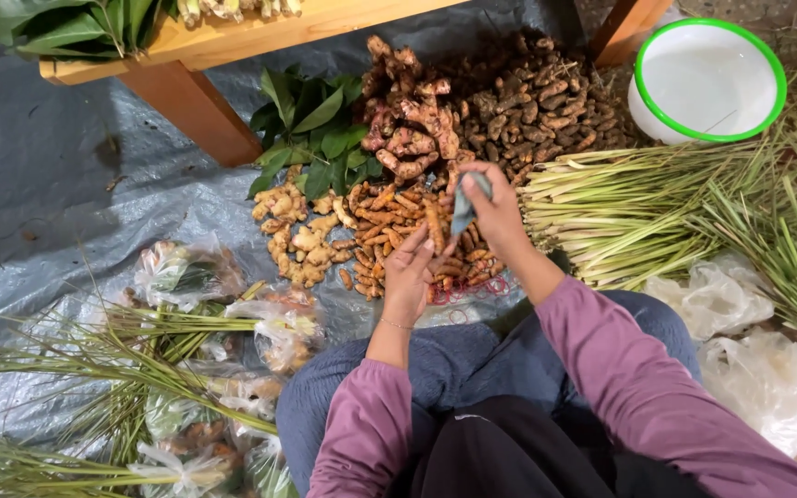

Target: The person is scraping the outer skin off turmeric roots using a small handheld tool while sitting on a tarp.

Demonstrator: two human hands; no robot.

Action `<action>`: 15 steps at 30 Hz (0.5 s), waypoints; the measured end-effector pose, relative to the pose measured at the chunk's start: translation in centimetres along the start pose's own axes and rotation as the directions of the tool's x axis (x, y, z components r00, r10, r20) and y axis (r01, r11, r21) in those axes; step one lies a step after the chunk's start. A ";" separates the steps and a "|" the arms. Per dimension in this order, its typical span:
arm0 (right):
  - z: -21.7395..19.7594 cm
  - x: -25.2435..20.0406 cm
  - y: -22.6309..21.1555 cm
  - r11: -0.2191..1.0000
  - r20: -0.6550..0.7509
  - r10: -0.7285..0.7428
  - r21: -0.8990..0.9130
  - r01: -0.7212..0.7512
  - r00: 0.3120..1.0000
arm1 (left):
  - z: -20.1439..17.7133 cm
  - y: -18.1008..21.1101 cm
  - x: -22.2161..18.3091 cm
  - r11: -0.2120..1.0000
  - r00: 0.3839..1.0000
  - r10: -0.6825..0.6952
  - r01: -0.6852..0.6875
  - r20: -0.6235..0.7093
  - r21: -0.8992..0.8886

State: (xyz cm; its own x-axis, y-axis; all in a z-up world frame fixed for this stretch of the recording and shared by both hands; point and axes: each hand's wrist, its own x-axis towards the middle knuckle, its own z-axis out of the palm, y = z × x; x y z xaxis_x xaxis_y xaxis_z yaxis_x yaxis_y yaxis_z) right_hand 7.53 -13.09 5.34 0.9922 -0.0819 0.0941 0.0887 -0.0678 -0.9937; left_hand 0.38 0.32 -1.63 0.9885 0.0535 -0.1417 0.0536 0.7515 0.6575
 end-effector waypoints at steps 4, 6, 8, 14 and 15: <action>1.3 -2.8 -0.9 0.986 0.330 -0.137 -0.049 0.162 0.934 | -2.3 -1.7 1.1 0.988 0.998 0.017 -0.007 -0.066 0.156; 2.0 -3.7 -2.1 0.847 0.528 -0.232 -0.303 0.437 0.817 | -4.4 -3.0 1.8 0.984 0.997 0.011 0.003 -0.079 0.180; 1.7 -2.3 1.1 0.849 0.486 -0.240 -0.315 0.425 0.840 | -3.8 -2.7 1.7 0.979 0.999 0.017 -0.009 -0.034 0.203; 1.2 -1.0 0.6 0.965 0.224 -0.093 -0.220 0.143 0.970 | 0.2 -0.4 0.0 0.991 1.000 -0.007 0.004 0.022 0.132; 1.2 -0.9 -0.3 0.982 0.133 -0.006 -0.189 0.031 0.991 | 0.7 0.1 -0.3 0.996 0.999 -0.021 0.018 0.036 0.090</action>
State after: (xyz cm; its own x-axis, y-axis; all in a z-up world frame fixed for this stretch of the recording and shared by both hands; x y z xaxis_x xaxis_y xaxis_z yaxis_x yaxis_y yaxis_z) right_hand 6.72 -11.76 5.47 0.9945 0.0520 0.0912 0.1016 -0.2568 -0.9611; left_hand 0.19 -0.09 -1.03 0.9916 0.0137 -0.1285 0.0837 0.6899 0.7190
